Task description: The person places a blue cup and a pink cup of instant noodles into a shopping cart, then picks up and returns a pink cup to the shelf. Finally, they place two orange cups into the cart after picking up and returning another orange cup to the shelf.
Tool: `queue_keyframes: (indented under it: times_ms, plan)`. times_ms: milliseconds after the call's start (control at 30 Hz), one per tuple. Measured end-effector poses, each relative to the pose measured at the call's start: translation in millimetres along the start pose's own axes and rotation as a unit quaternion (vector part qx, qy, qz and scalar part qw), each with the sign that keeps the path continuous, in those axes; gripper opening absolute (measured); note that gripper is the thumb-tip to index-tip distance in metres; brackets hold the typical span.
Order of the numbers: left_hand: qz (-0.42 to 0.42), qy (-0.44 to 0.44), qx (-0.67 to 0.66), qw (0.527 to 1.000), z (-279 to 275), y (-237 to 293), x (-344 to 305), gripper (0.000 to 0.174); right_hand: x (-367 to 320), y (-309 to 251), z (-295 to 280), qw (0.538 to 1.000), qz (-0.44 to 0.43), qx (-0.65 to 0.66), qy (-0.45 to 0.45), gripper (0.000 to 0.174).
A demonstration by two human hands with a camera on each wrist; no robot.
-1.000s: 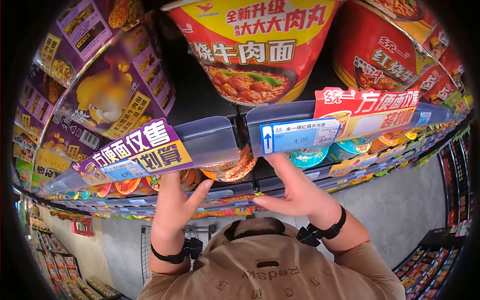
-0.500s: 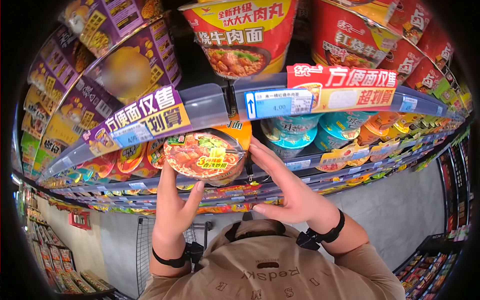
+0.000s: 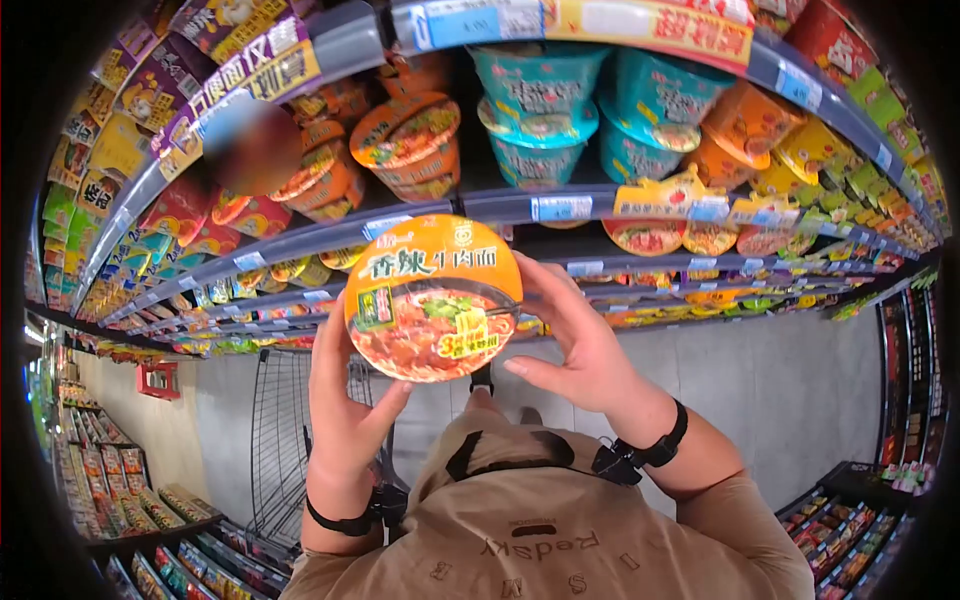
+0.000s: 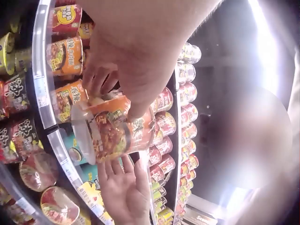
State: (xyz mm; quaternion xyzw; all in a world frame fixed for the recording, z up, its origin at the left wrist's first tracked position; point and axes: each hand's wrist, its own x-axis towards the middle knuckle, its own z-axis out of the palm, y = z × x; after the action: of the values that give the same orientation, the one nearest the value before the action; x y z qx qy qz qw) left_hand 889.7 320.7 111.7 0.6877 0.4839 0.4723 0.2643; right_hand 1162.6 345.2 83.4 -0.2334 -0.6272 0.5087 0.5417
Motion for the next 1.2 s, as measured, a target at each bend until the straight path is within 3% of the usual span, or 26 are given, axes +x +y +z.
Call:
queue_keyframes:
  times_ms: [67, 233, 367, 500, 567, 733, 900, 1100, 1200]
  plan:
    - [-0.003, -0.077, 0.075, 0.994, 1.7, 12.7, -10.9, 0.101, -20.0, 4.8, -1.7, 0.999, 0.035, -0.039, 0.002, 0.088]
    - [0.006, -0.163, 0.167, 0.972, 4.4, 32.5, -30.1, 0.112, -54.0, 17.8, -5.3, 0.997, 0.054, -0.056, -0.002, 0.083]
    - [-0.029, -0.186, 0.150, 0.971, 5.2, 35.3, -44.4, 0.113, -69.6, 18.3, -5.6, 0.995, 0.077, -0.061, -0.026, 0.081]
    - [-0.023, -0.162, 0.120, 0.979, -2.3, 26.2, -59.3, 0.112, -77.8, 27.7, -0.8, 0.991, 0.119, -0.032, -0.048, 0.079]
    - [-0.079, -0.152, 0.101, 0.980, -10.1, 28.3, -69.1, 0.109, -79.8, 36.5, 5.0, 0.989, 0.134, -0.014, -0.065, 0.078]
    - [-0.120, -0.110, 0.124, 0.979, -43.8, 26.2, -101.1, 0.110, -68.6, 43.6, 37.3, 0.982, 0.152, 0.021, -0.109, 0.074]
    - [-0.163, -0.063, 0.154, 0.972, -89.1, 22.7, -145.8, 0.110, -47.8, 48.5, 81.4, 0.949, 0.155, -0.016, -0.274, 0.068]
    - [-0.191, 0.004, 0.151, 0.970, -139.1, 5.3, -217.3, 0.113, -40.1, 58.3, 153.9, 0.908, 0.167, -0.011, -0.385, 0.070]
    - [-0.200, 0.051, 0.089, 0.974, -161.0, -6.8, -257.6, 0.115, -41.0, 57.3, 191.0, 0.878, 0.187, -0.006, -0.441, 0.073]
